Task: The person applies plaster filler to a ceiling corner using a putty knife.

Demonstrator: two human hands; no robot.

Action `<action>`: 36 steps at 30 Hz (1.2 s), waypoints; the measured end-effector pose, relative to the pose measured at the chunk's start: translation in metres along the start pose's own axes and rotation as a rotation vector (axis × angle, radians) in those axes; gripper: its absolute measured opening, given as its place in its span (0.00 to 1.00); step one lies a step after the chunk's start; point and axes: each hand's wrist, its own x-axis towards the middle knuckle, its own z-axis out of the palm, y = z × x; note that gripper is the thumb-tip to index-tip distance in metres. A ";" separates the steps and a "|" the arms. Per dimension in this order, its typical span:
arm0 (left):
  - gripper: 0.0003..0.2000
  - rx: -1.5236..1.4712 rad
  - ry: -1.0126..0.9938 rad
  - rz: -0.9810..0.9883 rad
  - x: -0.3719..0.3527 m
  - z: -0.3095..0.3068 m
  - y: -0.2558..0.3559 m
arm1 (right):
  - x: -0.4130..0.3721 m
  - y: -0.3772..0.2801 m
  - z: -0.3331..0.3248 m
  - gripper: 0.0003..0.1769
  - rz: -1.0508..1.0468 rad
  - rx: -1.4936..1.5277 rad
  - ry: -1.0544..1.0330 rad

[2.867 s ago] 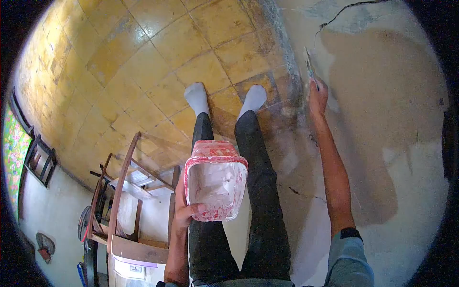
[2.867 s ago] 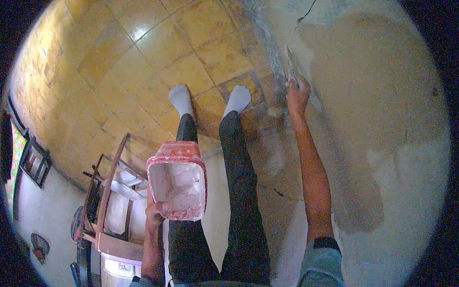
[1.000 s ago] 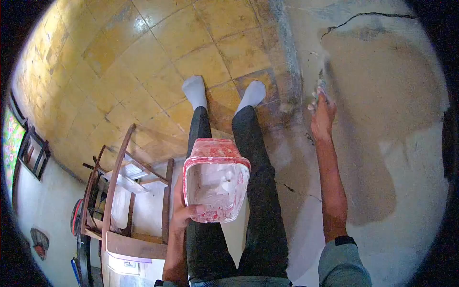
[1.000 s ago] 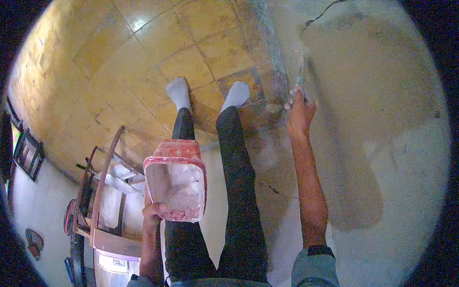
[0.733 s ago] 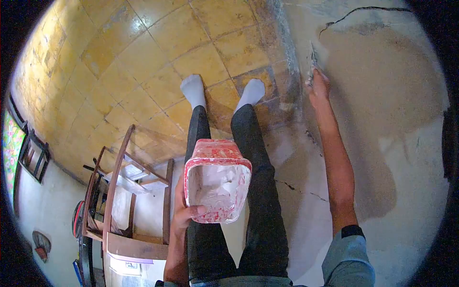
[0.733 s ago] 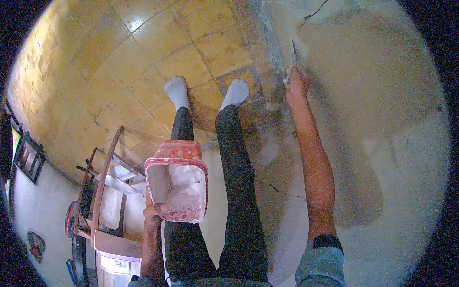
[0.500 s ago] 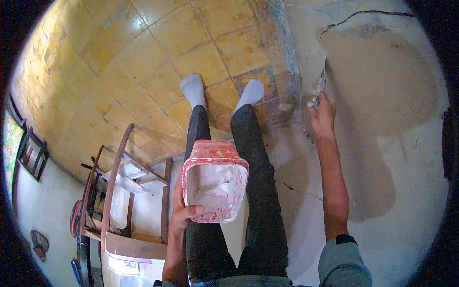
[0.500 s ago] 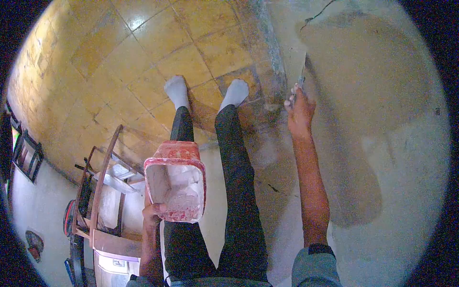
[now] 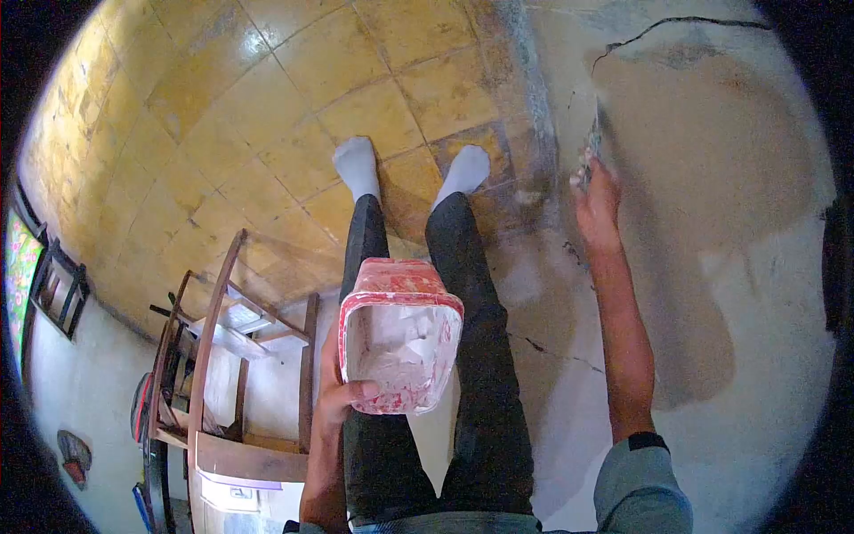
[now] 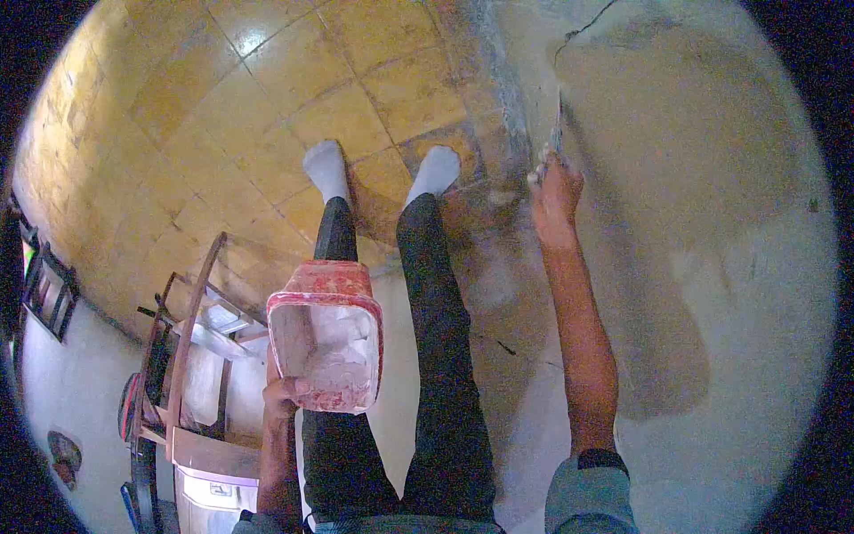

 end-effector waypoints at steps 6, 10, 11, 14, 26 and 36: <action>0.53 0.012 0.022 -0.021 -0.003 0.004 0.004 | 0.005 -0.005 0.003 0.06 0.095 -0.032 -0.146; 0.53 0.013 0.013 -0.022 -0.002 0.005 0.006 | 0.052 -0.007 0.026 0.06 0.116 0.021 -0.091; 0.53 0.015 0.010 -0.018 -0.001 0.005 0.006 | 0.051 -0.007 0.026 0.06 0.090 -0.010 -0.072; 0.53 0.009 0.005 -0.018 0.000 0.004 0.006 | 0.035 -0.013 0.019 0.06 0.017 -0.056 -0.055; 0.53 0.020 -0.027 0.001 0.004 0.006 0.008 | 0.032 -0.027 0.029 0.09 0.060 -0.093 -0.103; 0.53 0.032 -0.039 0.028 0.008 0.015 0.015 | -0.009 -0.035 -0.008 0.11 -0.099 -0.285 -0.171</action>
